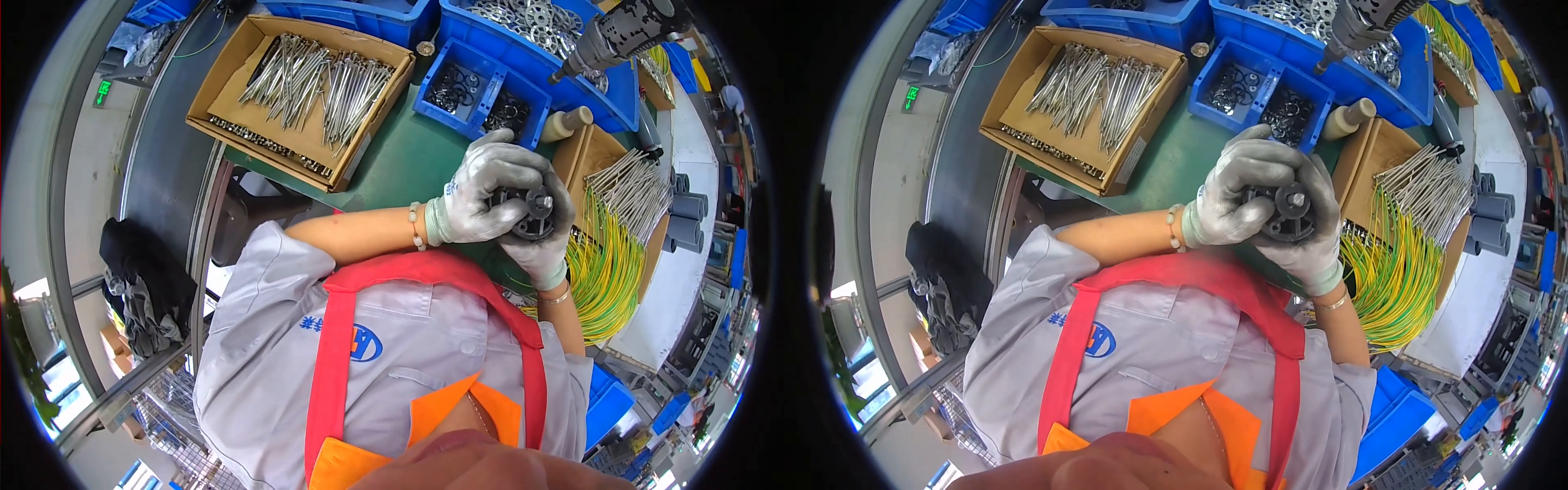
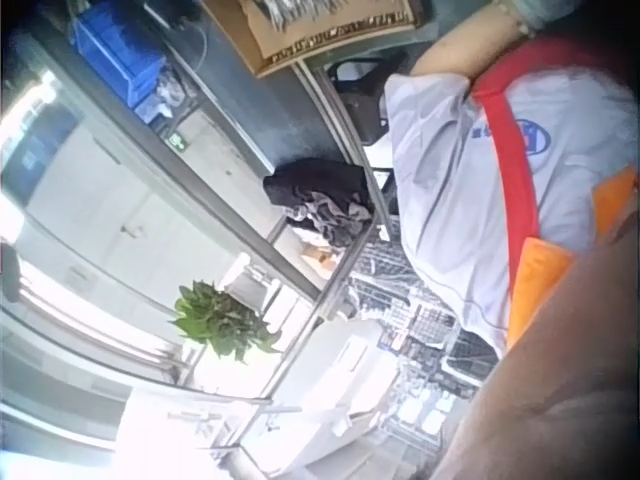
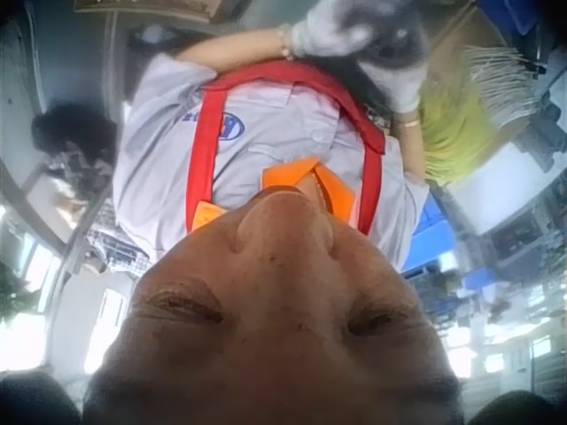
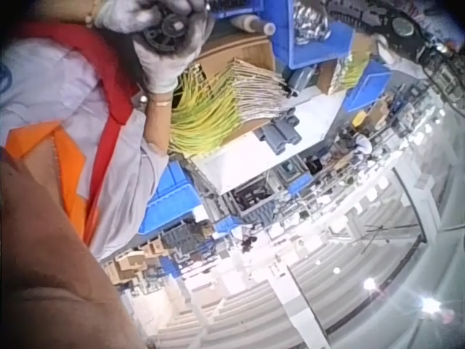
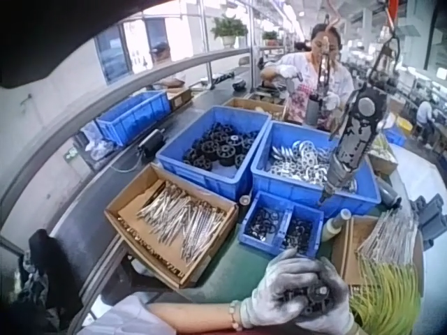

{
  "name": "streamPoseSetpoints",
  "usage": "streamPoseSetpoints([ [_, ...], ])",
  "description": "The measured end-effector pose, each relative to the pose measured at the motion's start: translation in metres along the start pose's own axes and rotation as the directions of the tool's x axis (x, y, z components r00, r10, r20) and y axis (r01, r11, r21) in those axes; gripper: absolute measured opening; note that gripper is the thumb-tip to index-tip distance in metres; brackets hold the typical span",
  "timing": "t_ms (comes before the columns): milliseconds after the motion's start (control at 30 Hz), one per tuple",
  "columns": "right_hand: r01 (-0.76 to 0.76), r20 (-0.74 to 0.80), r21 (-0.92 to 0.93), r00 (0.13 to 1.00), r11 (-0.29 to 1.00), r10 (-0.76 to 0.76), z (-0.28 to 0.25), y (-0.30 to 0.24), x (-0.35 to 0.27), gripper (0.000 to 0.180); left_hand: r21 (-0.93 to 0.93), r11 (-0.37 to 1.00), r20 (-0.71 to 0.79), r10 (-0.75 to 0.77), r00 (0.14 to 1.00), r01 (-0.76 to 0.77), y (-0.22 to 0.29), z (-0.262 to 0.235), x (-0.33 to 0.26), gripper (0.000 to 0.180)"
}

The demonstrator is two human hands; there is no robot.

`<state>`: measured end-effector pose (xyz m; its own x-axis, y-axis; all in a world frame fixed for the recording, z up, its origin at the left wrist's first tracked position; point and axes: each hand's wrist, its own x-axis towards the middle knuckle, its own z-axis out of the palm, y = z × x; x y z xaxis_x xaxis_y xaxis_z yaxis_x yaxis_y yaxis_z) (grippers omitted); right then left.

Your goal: The person assembles electric motors by inserting rotors into cylindrical casings, tapping them into place with a mallet, attaching end covers, and fastening screws using a power screwdriver.

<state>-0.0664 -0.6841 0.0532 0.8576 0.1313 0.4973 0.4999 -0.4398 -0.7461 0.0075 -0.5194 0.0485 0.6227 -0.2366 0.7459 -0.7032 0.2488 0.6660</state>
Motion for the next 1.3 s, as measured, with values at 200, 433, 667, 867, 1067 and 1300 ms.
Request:
streamPoseSetpoints([
  [200,0.082,0.006,0.024,0.997,0.996,-0.082,0.004,0.007,0.001,0.106,0.011,1.0,0.013,-0.012,1.0,0.012,0.001,-0.001,-0.007,0.031],
  [433,0.092,-0.063,0.317,0.995,0.944,-0.075,0.012,0.012,0.0,0.101,0.61,0.687,-0.184,-0.362,0.914,0.395,-0.021,-0.167,0.02,0.032],
  [667,-0.001,0.047,0.234,0.999,0.972,-0.01,-0.007,0.007,-0.002,0.101,0.923,-0.196,-0.322,-0.864,0.386,0.331,-0.065,-0.256,0.028,0.058],
  [867,-0.141,-0.275,0.389,0.926,0.91,0.26,-0.08,-0.012,-0.001,0.072,0.639,0.288,-0.111,-0.883,0.456,0.714,-0.104,-0.312,0.002,0.038],
  [1067,-0.007,-0.696,0.366,0.662,0.93,0.279,-0.189,0.038,-0.008,0.037,0.817,0.119,-0.176,-0.881,0.44,0.565,-0.107,-0.325,0.005,0.026],
  [1300,-0.688,-0.346,-0.615,0.674,0.385,0.652,-0.205,0.133,-0.03,0.043,0.553,0.208,-0.244,-0.885,0.396,0.806,-0.056,-0.286,0.054,0.027],
])
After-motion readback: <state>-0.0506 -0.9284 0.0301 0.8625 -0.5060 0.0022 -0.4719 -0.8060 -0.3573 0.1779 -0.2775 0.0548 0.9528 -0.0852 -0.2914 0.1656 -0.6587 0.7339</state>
